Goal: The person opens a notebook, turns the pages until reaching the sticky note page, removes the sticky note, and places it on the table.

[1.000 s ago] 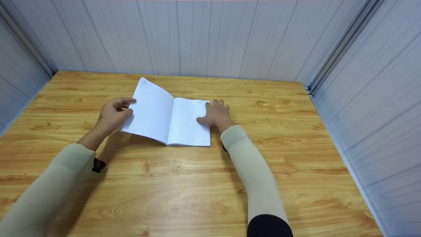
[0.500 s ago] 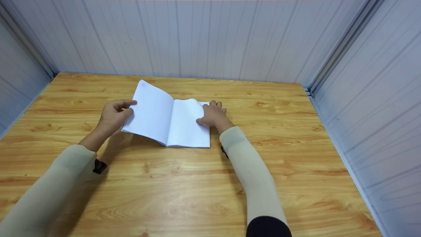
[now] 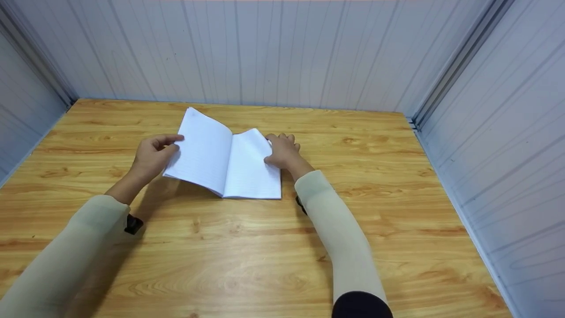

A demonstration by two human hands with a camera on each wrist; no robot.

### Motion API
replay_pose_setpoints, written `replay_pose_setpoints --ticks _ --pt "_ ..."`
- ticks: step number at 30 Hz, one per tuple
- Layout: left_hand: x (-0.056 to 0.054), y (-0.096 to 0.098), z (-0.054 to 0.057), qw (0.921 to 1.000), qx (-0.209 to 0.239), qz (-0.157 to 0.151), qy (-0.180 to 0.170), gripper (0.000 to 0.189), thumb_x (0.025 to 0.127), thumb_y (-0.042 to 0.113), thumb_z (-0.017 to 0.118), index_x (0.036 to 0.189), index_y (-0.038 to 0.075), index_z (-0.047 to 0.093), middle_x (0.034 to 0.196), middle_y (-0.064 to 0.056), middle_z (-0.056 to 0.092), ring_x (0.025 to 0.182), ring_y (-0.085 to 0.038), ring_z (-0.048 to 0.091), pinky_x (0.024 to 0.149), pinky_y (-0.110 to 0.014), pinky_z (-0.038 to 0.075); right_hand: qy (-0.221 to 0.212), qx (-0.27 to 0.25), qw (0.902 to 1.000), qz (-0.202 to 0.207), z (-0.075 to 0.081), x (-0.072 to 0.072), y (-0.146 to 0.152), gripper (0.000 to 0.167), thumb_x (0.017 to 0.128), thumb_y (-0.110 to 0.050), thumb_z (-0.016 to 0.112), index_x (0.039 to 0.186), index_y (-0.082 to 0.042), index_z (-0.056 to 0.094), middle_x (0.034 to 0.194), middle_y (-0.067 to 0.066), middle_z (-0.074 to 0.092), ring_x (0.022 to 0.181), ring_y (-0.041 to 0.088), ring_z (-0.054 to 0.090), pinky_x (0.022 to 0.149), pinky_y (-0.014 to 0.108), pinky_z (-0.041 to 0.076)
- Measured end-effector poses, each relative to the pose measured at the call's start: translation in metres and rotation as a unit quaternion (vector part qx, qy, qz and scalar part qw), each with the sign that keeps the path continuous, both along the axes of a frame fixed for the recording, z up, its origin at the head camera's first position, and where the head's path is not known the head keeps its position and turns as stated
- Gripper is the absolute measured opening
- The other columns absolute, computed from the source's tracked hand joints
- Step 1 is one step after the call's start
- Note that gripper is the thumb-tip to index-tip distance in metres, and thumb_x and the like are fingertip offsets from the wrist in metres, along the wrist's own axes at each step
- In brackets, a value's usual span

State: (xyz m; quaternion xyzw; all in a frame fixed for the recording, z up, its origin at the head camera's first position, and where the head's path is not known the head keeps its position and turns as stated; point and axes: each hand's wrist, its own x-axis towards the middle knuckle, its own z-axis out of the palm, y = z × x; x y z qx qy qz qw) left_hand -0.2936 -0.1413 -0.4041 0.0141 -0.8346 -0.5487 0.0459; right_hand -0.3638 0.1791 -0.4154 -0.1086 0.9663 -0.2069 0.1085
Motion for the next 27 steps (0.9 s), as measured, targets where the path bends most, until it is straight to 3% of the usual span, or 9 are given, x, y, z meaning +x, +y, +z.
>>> replay_pose_setpoints --ticks 4,8,11,14,17,21,27 --pt "0.002 0.0 -0.001 0.9999 -0.002 -0.004 0.011 0.033 0.088 0.018 0.056 0.119 0.014 0.068 0.11 -0.006 0.056 0.086 -0.017 0.049 0.065 -0.022 0.044 -0.014 -0.077 0.9964 -0.033 0.002 0.0 0.002 0.086 0.084 -0.018 0.07 0.153 -0.013 0.019 0.144 0.018 0.042 0.134 0.031 0.036 0.112 0.045 0.029" --pt "0.0 0.0 -0.002 0.9998 -0.013 0.003 0.012 0.034 0.087 0.016 0.058 0.12 0.015 0.068 0.112 -0.006 0.057 0.086 -0.018 0.05 0.067 -0.022 0.044 -0.016 -0.15 0.9852 -0.081 0.003 -0.001 0.003 0.093 0.085 -0.007 0.066 0.154 -0.005 0.003 0.13 0.021 0.051 0.116 0.027 0.05 0.1 0.038 0.042" --pt "-0.001 0.0 -0.003 0.9998 -0.018 0.008 0.009 0.034 0.088 0.015 0.058 0.12 0.015 0.068 0.113 -0.006 0.058 0.09 -0.018 0.05 0.072 -0.024 0.043 -0.011 -0.182 0.9775 -0.106 0.005 -0.001 0.002 0.076 0.088 -0.008 0.062 0.151 -0.004 0.02 0.109 0.013 0.053 0.095 0.022 0.049 0.085 0.033 0.044" --pt "-0.001 0.0 -0.003 0.9996 -0.023 0.013 0.011 0.033 0.088 0.014 0.058 0.12 0.014 0.068 0.112 -0.006 0.059 0.092 -0.018 0.05 0.076 -0.026 0.043 0.001 -0.207 0.9719 -0.112 0.006 0.001 0.002 0.051 0.092 -0.012 0.058 0.14 -0.004 0.041 0.102 0.006 0.049 0.09 0.019 0.046 0.078 0.03 0.042" --pt "-0.001 0.001 -0.003 0.9994 -0.024 0.019 0.013 0.033 0.088 0.014 0.057 0.119 0.015 0.068 0.111 -0.006 0.058 0.091 -0.018 0.05 0.077 -0.026 0.042 0.028 -0.231 0.9679 -0.094 0.007 0.004 0.0 0.035 0.094 -0.016 0.056 0.127 -0.005 0.051 0.103 0.007 0.052 0.093 0.02 0.048 0.076 0.029 0.041" --pt "0.0 0.001 -0.003 0.9995 -0.022 0.023 0.008 0.034 0.088 0.014 0.055 0.119 0.017 0.067 0.11 -0.005 0.056 0.088 -0.018 0.05 0.075 -0.027 0.042 0.049 -0.261 0.9634 -0.036 0.009 0.009 -0.004 0.029 0.096 -0.022 0.053 0.121 -0.007 0.055 0.108 0.012 0.057 0.095 0.023 0.052 0.074 0.03 0.044" --pt "0.002 0.001 -0.003 0.9996 -0.009 0.023 -0.015 0.034 0.089 0.015 0.053 0.119 0.021 0.067 0.114 -0.003 0.055 0.092 -0.018 0.048 0.077 -0.028 0.041 0.012 -0.277 0.96 0.036 0.01 0.016 -0.014 0.03 0.098 -0.022 0.047 0.124 -0.012 0.059 0.12 0.011 0.057 0.081 0.025 0.06 0.071 0.039 0.052"
